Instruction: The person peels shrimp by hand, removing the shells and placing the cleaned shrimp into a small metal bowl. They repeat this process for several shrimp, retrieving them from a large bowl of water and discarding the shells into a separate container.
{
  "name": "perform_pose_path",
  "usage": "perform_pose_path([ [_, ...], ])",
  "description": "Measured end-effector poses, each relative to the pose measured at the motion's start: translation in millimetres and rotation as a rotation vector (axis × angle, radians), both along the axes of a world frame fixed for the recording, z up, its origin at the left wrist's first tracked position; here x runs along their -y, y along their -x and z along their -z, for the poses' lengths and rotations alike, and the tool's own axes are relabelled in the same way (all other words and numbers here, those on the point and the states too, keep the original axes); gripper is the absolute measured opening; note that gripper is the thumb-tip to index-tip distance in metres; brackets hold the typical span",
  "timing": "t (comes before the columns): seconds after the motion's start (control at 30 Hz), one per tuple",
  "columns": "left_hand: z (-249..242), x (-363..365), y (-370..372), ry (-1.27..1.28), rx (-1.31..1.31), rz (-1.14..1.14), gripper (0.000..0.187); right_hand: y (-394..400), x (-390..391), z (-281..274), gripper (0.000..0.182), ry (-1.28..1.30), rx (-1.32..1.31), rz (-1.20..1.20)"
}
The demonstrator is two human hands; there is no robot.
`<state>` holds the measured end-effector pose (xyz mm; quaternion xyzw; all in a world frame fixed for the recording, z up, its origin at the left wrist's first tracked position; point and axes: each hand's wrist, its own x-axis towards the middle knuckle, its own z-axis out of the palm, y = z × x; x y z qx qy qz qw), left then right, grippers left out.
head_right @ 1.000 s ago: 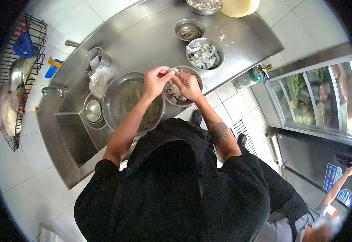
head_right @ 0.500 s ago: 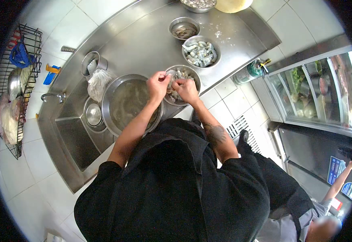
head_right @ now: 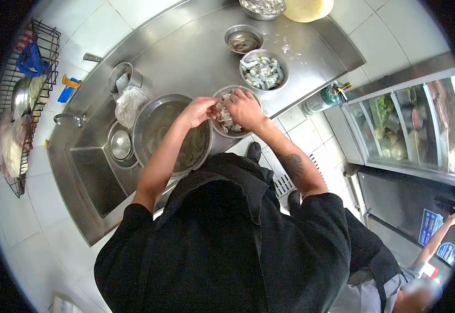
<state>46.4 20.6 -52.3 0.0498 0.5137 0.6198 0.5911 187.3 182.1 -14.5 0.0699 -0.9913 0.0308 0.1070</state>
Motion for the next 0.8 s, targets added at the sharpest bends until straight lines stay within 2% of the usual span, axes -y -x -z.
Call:
perform_pose_path([
  [0.07, -19, -3, -10, 0.035, -0.244, 0.034, 0.024, 0, -5, 0, 0.024, -0.029, 0.006, -0.065],
  [0.1, -20, -3, -11, 0.037, -0.240, 0.027, 0.024, 1, -6, -4, 0.022, -0.043, 0.034, -0.077],
  [0.17, -21, -4, -10, -0.107, -0.706, 0.198, 0.024, -2, -8, -13, 0.018, -0.054, 0.103, -0.112],
  [0.2, -19, -3, -7, -0.103, -0.702, 0.191, 0.024, -2, -9, -17, 0.018, -0.053, 0.107, -0.120],
  [0.27, -16, -2, 0, -0.132, -0.914, 0.322, 0.021, -4, -12, -20, 0.023, 0.040, 0.173, -0.149],
  [0.3, -20, -1, 2, -0.122, -0.946, 0.346, 0.018, -2, -15, -18, 0.014, 0.124, 0.168, -0.184],
  [0.33, -19, 2, 3, -0.118, -0.942, 0.339, 0.018, -3, -18, -16, 0.014, 0.125, 0.172, -0.191],
  [0.4, -19, 7, 5, -0.228, -0.725, 0.276, 0.014, -5, -23, -14, 0.011, 0.532, 0.122, -0.236],
  [0.63, -25, 20, 3, -0.312, -0.434, 0.191, 0.014, -18, -17, -15, 0.014, 0.877, 0.110, -0.236],
  [0.7, -24, 21, 3, -0.326, -0.377, 0.183, 0.014, -23, -11, -17, 0.017, 1.071, 0.166, -0.069],
  [0.8, -19, 21, 3, -0.383, -0.313, 0.178, 0.014, -29, -8, -14, 0.018, 1.217, 0.295, 0.031],
])
